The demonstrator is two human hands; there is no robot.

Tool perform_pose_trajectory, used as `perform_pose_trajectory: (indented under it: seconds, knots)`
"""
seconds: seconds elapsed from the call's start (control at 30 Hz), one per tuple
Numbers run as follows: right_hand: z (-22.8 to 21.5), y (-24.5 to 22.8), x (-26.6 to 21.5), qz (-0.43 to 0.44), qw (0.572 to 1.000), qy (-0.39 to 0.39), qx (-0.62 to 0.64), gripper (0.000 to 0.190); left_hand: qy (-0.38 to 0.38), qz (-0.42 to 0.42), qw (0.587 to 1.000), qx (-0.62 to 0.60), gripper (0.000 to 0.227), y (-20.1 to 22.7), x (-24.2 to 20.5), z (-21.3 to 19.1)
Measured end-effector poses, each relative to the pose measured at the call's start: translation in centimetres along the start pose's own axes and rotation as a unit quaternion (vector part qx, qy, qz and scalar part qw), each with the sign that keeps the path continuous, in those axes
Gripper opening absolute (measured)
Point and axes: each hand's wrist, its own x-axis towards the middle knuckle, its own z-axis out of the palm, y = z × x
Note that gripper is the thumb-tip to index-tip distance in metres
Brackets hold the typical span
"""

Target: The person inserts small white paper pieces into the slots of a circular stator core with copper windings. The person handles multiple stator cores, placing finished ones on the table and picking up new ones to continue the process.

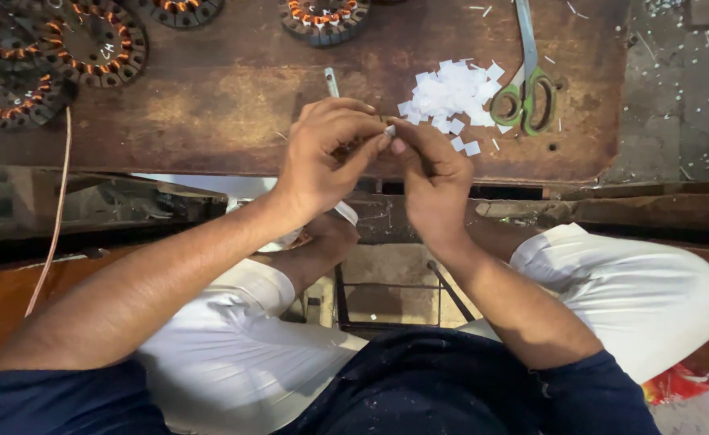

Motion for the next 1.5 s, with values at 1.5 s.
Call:
perform_pose_trajectory:
  seconds: [1.5]
  knots:
    - [-1.6,-1.6,2.5,-0.259,0.9,-0.157,-0.314,0.016,-0.122,-0.012,0.992,0.015,0.04,-1.7,-0.5,-2.5]
